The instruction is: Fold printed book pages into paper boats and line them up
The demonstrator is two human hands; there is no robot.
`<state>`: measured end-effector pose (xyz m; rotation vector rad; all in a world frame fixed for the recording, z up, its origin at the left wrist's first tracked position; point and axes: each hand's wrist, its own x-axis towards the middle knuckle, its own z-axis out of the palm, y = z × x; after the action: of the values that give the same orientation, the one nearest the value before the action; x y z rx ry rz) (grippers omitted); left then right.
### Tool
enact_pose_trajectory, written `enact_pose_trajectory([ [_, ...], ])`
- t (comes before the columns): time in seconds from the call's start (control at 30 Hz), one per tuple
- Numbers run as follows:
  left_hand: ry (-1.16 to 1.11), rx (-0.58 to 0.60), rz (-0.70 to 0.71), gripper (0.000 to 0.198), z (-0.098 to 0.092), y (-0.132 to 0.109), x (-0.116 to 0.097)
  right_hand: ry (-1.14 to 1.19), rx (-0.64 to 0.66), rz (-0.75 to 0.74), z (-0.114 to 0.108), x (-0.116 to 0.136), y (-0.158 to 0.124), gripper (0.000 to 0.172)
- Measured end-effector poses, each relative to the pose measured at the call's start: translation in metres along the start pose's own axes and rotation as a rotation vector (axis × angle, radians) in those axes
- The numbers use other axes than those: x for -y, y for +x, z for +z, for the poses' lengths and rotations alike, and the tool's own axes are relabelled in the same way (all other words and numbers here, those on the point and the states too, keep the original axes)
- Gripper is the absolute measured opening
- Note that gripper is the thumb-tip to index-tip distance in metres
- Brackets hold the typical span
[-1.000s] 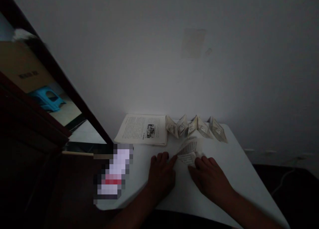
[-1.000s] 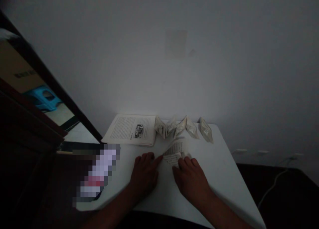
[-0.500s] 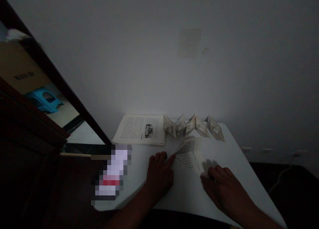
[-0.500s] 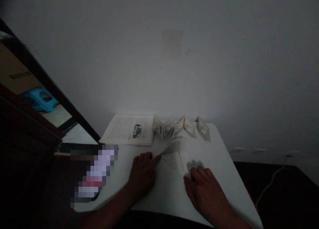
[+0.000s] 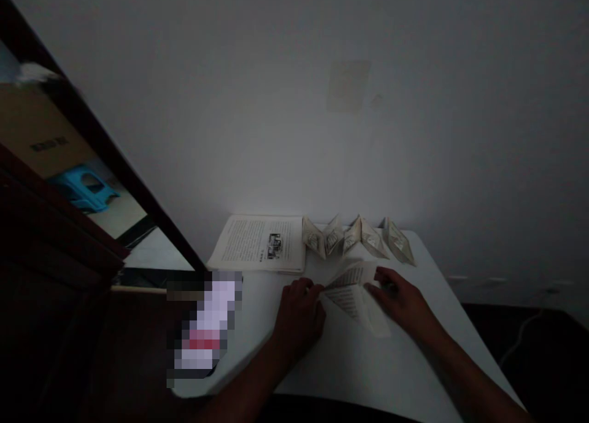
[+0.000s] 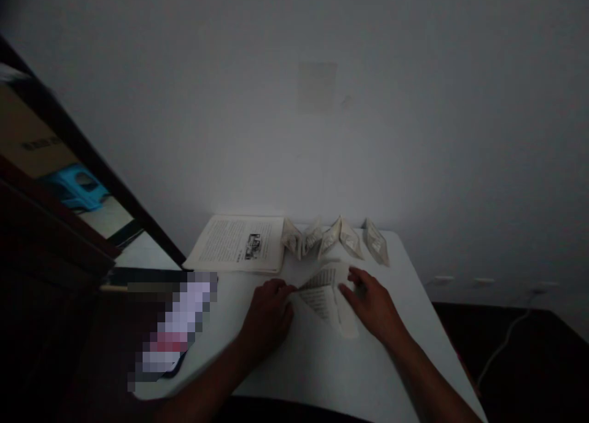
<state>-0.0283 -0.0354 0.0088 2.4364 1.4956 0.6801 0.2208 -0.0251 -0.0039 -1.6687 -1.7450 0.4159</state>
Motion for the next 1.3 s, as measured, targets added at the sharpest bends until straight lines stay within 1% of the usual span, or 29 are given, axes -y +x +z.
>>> enact_pose_trajectory([
  [0.03, -0.03, -0.016, -0.007, 0.028, 0.0, 0.003, 0.0, 0.043, 0.023, 0.001, 0.004, -0.001, 0.005, 0.041],
  [0.13, -0.087, -0.043, -0.034, 0.022, 0.003, 0.012, 0.001, 0.162, 0.015, 0.038, 0.013, 0.002, 0.01, 0.033],
  [0.27, -0.092, -0.006, -0.048, 0.022, 0.007, 0.022, 0.003, 0.357, 0.003, 0.058, 0.018, 0.006, 0.004, 0.026],
  [0.37, -0.125, 0.019, -0.06, 0.02, 0.009, 0.025, 0.003, 0.474, -0.052, 0.107, 0.018, 0.005, -0.002, 0.026],
  [0.47, -0.227, 0.045, -0.105, 0.02, 0.009, 0.027, 0.004, 0.574, -0.075, 0.139, 0.018, 0.005, -0.005, 0.028],
  [0.63, -0.428, 0.166, -0.209, 0.024, 0.006, 0.03, 0.005, 0.655, -0.135, 0.134, 0.018, 0.011, -0.007, 0.027],
  [0.8, -0.608, 0.283, -0.222, 0.025, 0.003, 0.032, 0.005, 0.619, -0.186, 0.143, 0.014, 0.016, -0.008, 0.026],
  [0.9, -0.654, 0.364, -0.24, 0.023, 0.002, 0.034, 0.005, 0.626, -0.181, 0.153, 0.014, 0.015, -0.007, 0.027],
  [1.0, -0.683, 0.433, -0.223, 0.021, 0.0, 0.037, 0.005, 0.65, -0.197, 0.15, 0.016, 0.012, -0.006, 0.027],
  [1.07, -0.706, 0.458, -0.223, 0.019, -0.002, 0.039, 0.006, 0.685, -0.185, 0.139, 0.016, 0.011, -0.005, 0.027],
  [1.17, -0.714, 0.468, -0.229, 0.017, -0.005, 0.041, 0.005, 0.827, -0.113, 0.122, 0.015, 0.014, -0.004, 0.029],
  [1.3, -0.725, 0.517, -0.226, 0.014, -0.007, 0.043, 0.005, 1.02, -0.007, 0.127, 0.012, 0.018, -0.004, 0.046],
])
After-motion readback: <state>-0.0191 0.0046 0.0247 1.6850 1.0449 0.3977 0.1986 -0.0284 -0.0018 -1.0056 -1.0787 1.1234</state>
